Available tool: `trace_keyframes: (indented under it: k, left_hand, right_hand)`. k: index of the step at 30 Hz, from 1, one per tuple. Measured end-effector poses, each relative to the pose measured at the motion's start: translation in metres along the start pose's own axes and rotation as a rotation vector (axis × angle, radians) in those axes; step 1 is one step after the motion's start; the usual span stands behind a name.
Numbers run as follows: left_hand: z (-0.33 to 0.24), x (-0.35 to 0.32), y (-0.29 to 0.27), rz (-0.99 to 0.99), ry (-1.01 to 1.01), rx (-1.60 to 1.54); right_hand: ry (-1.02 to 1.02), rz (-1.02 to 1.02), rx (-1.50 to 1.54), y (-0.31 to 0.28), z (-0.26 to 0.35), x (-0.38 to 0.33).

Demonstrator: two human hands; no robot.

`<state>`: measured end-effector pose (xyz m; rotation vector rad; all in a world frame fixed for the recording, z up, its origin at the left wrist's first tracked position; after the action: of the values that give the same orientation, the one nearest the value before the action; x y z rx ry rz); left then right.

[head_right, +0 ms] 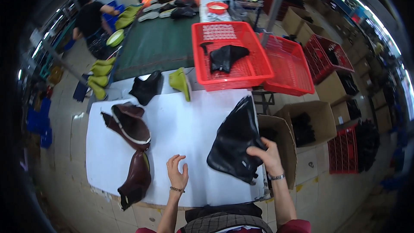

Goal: Apply adhesive to the edges of black shoe uppers using a brush and a bowl of glue.

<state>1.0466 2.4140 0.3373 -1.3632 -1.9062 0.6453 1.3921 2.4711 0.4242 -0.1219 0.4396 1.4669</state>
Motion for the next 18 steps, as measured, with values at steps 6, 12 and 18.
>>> trace_keyframes:
  k: [6,12,18]
  left_hand:
    - [0.016,-0.036,0.066,0.155,0.134,0.249]
    - [0.009,-0.039,0.073,0.191,0.1,0.301]
    - [0.016,-0.037,0.069,0.177,0.044,0.398]
  right_hand:
    - [-0.375,-0.348,0.121,-0.069,0.107,0.043]
    - [-0.741,-0.724,-0.273,-0.191,0.178,0.162]
    - [-0.573,-1.127,-0.791,-0.207,0.196,0.288]
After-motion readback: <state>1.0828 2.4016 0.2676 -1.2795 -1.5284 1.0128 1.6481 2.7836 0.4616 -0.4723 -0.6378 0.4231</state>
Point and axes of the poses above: each hand's wrist, its own x-axis towards the middle knuckle, its own y-axis out of the palm, z = x × y, the point moved 6 cm from there along x, towards the middle knuckle, and after that the axes turned 8 degrees about x, right-handed, at the moved point
